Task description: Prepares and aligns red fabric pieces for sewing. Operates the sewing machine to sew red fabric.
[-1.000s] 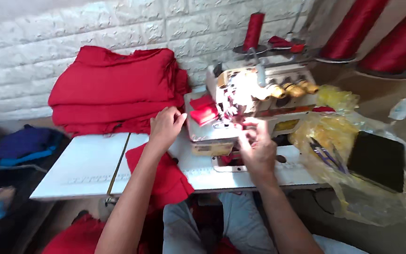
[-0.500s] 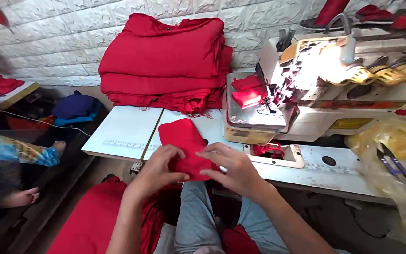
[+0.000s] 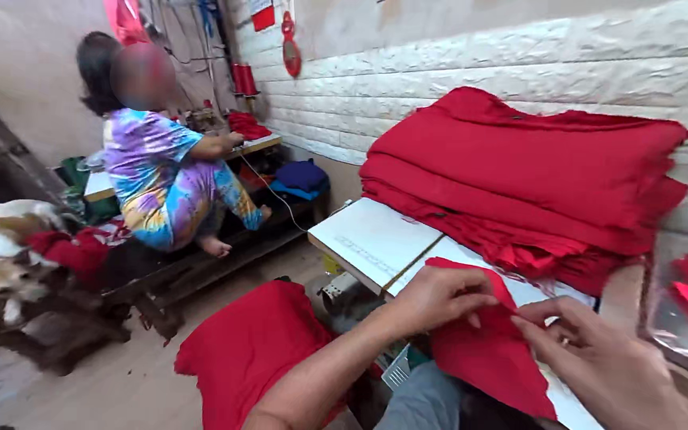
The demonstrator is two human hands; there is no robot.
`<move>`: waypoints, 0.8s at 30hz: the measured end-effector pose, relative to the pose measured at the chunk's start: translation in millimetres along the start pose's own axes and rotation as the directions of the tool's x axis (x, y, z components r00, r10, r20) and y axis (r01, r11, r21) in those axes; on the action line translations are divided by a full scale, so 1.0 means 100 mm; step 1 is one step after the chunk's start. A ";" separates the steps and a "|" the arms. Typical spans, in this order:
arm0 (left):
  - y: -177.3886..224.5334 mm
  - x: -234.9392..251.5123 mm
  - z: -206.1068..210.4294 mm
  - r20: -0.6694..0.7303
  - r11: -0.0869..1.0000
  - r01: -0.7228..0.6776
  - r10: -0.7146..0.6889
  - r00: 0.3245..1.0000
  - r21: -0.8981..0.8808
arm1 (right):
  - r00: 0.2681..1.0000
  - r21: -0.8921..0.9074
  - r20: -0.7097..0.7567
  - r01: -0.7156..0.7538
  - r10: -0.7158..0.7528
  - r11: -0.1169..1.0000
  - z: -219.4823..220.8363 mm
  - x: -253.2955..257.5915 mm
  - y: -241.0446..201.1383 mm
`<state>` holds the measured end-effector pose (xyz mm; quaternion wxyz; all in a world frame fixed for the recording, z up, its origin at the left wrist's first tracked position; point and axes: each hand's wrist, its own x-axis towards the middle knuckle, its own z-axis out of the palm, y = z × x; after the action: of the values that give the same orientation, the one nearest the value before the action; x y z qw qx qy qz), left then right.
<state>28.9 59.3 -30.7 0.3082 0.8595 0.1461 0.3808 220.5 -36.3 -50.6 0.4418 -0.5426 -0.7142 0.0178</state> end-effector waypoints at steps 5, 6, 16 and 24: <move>-0.02 0.39 -0.19 -0.133 0.992 -0.077 0.090 0.987 0.098 | 0.991 -0.112 -0.092 0.084 -0.094 0.990 -0.16 0.50 0.03; -0.07 0.50 -0.23 -0.132 0.984 -0.100 0.120 0.984 0.146 | 0.994 -0.120 -0.081 0.064 -0.074 0.991 -0.21 0.61 0.00; -0.05 1.56 -0.63 -0.049 0.900 -0.123 0.158 0.986 0.419 | 0.975 -0.119 -0.192 -0.133 0.108 0.984 -0.56 1.56 0.05; 0.34 0.65 -0.62 -0.026 0.944 -0.174 0.189 0.982 0.280 | 0.972 -0.175 -0.188 0.107 -0.140 0.979 -0.53 0.63 -0.32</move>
<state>26.7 91.1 60.1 0.1447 0.8935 0.1263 0.4058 229.4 -24.1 36.8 0.4653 -0.5305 -0.6978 -0.1230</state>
